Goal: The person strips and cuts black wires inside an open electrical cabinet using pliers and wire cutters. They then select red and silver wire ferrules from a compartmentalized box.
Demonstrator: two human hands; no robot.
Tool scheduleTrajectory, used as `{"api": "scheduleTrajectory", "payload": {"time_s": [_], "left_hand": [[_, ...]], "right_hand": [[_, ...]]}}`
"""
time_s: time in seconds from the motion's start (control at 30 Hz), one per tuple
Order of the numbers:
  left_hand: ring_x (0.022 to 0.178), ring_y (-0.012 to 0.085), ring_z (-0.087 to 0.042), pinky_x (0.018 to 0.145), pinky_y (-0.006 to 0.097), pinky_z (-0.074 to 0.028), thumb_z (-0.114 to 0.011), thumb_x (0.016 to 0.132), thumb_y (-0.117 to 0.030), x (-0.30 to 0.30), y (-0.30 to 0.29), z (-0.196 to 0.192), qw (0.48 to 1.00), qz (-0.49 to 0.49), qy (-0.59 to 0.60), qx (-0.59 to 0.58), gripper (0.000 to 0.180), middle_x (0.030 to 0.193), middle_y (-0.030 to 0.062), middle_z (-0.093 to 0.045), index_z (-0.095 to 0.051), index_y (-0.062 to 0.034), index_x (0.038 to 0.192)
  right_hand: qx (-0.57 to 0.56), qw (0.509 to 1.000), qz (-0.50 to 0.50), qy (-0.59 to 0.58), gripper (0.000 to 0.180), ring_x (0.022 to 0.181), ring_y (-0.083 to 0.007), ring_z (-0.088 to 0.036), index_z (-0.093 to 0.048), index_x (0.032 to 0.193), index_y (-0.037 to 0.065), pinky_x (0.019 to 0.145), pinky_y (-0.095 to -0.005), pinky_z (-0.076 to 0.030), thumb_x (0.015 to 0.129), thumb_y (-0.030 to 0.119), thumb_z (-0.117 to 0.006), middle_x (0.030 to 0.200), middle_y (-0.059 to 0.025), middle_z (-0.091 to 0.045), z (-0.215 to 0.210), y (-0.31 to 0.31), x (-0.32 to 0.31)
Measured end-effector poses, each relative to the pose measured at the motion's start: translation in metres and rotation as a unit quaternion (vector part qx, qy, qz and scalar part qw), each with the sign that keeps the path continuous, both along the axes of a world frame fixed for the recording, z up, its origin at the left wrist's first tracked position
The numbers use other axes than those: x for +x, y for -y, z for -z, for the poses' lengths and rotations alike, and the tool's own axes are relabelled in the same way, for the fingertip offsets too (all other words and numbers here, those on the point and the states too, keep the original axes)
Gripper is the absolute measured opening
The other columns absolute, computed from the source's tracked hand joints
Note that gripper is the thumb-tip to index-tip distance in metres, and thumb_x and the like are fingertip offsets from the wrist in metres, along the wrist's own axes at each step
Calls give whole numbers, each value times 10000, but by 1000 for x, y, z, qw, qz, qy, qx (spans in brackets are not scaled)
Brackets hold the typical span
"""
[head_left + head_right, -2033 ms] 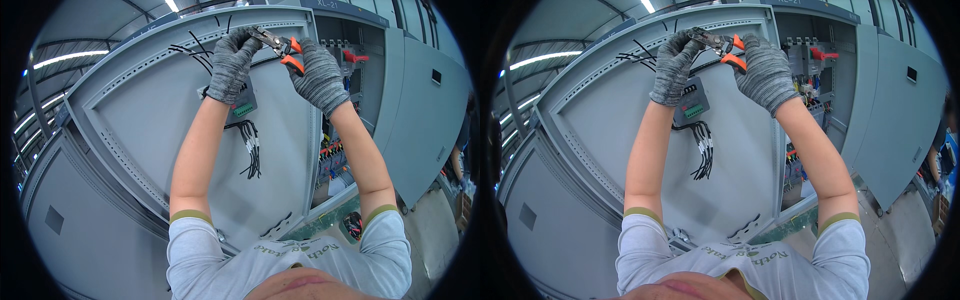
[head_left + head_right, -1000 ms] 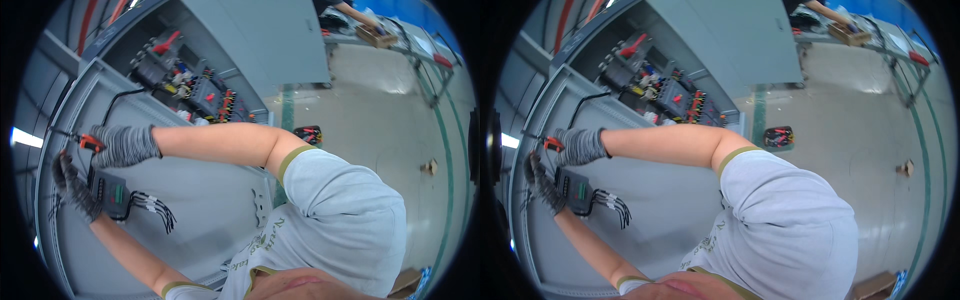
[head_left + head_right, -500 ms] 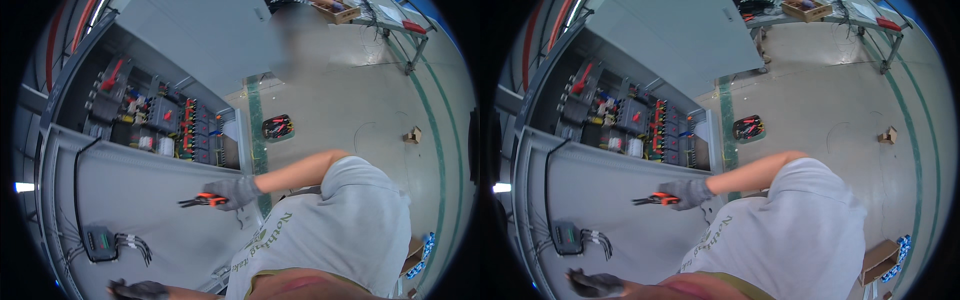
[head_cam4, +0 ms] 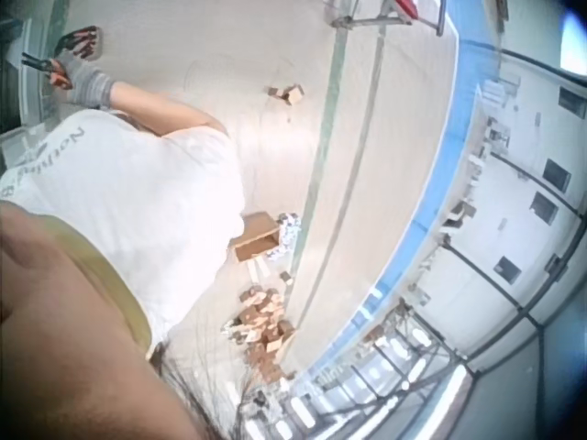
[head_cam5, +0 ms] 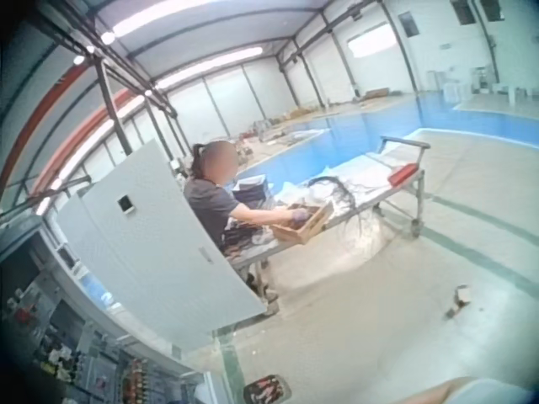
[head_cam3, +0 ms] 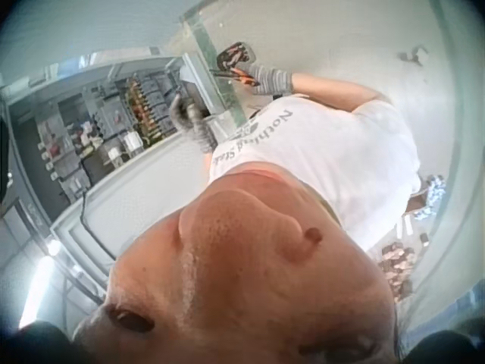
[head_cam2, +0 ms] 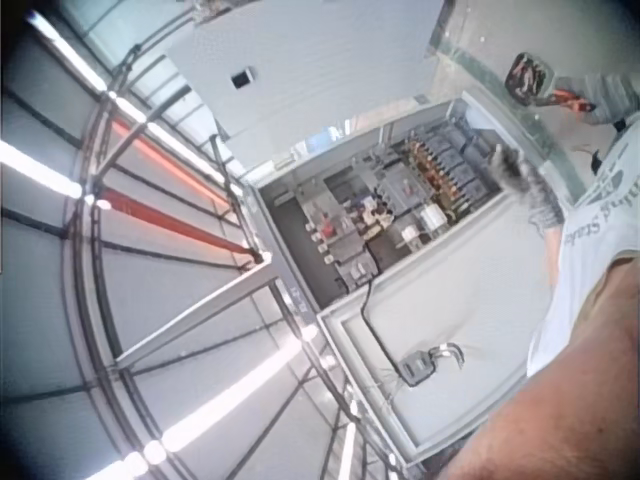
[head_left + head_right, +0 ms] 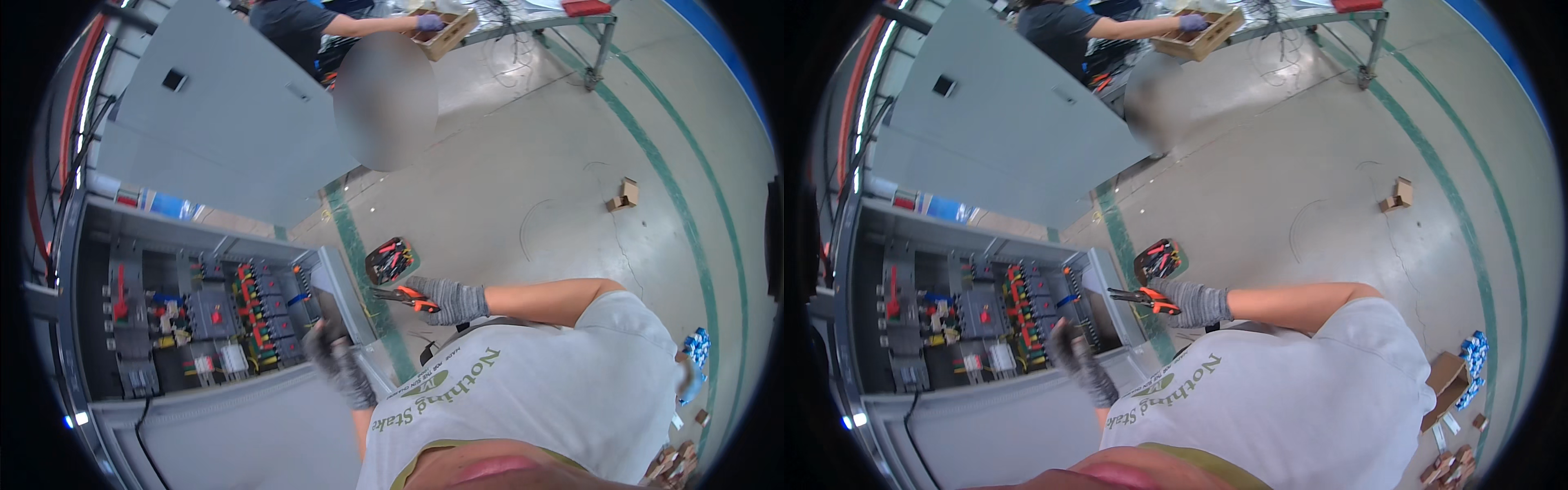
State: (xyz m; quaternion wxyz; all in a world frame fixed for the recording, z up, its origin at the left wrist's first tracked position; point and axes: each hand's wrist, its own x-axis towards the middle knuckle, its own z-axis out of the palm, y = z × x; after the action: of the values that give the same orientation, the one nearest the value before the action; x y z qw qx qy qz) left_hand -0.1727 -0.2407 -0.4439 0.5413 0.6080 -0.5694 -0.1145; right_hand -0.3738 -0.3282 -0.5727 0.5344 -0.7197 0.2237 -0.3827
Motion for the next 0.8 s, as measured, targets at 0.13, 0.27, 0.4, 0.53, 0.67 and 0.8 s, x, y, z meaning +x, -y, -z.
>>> {"api": "scheduleTrajectory", "payload": {"time_s": [0.13, 0.27, 0.4, 0.53, 0.67, 0.8], "left_hand": [[1188, 230, -488, 1076, 373, -327, -727, 816, -243, -55, 75, 59, 942, 245, -177, 143, 657, 1355, 94, -470, -422, -26, 1356], [1193, 215, -477, 1066, 369, -338, -669, 859, -228, -89, 128, 85, 893, 223, -333, 207, 584, 1353, 96, -457, -428, -47, 1359], [1182, 200, -478, 1049, 355, -359, -629, 890, -224, -78, 198, 130, 888, 225, -357, 183, 510, 1339, 97, -462, -448, -68, 1340], [1172, 258, -522, 997, 416, -434, -556, 953, -240, -84, 280, 125, 809, 228, -510, 182, 278, 1355, 197, -496, -534, -71, 1172], [1166, 295, -535, 997, 442, -442, -530, 956, -291, -70, 368, 131, 694, 276, -633, 203, 232, 1308, 208, -527, -574, -88, 1059], [1128, 314, -549, 1022, 460, -415, -546, 934, -234, -61, 438, 139, 603, 205, -735, 233, 205, 1102, 186, -628, -605, -42, 975]], "right_hand": [[-8, 997, 40, -69, 560, 1018, -382, -565, -469, 1234, 4, 910, -404, -469, 758, 190, -699, 1159, -244, -543, -27, 33, -9], [71, 997, 37, 3, 626, 1051, -406, -564, -480, 1238, -5, 946, -420, -459, 718, 219, -746, 1154, -257, -556, 36, 89, 19], [-15, 982, 32, -186, 738, 1115, -412, -553, -467, 1260, -65, 978, -433, -444, 697, 310, -762, 1177, -275, -563, -2, 157, -8], [44, 946, 33, -318, 818, 1095, -411, -566, -477, 1252, -85, 958, -435, -459, 665, 393, -787, 1163, -290, -576, -28, 230, -12], [42, 950, 44, -305, 855, 1094, -409, -567, -489, 1268, -61, 969, -428, -457, 649, 437, -805, 1173, -285, -579, -44, 299, -24], [96, 985, 110, -93, 835, 1171, -355, -561, -447, 1335, -42, 1012, -383, -441, 720, 401, -797, 1248, -240, -577, -21, 349, -52]]}}
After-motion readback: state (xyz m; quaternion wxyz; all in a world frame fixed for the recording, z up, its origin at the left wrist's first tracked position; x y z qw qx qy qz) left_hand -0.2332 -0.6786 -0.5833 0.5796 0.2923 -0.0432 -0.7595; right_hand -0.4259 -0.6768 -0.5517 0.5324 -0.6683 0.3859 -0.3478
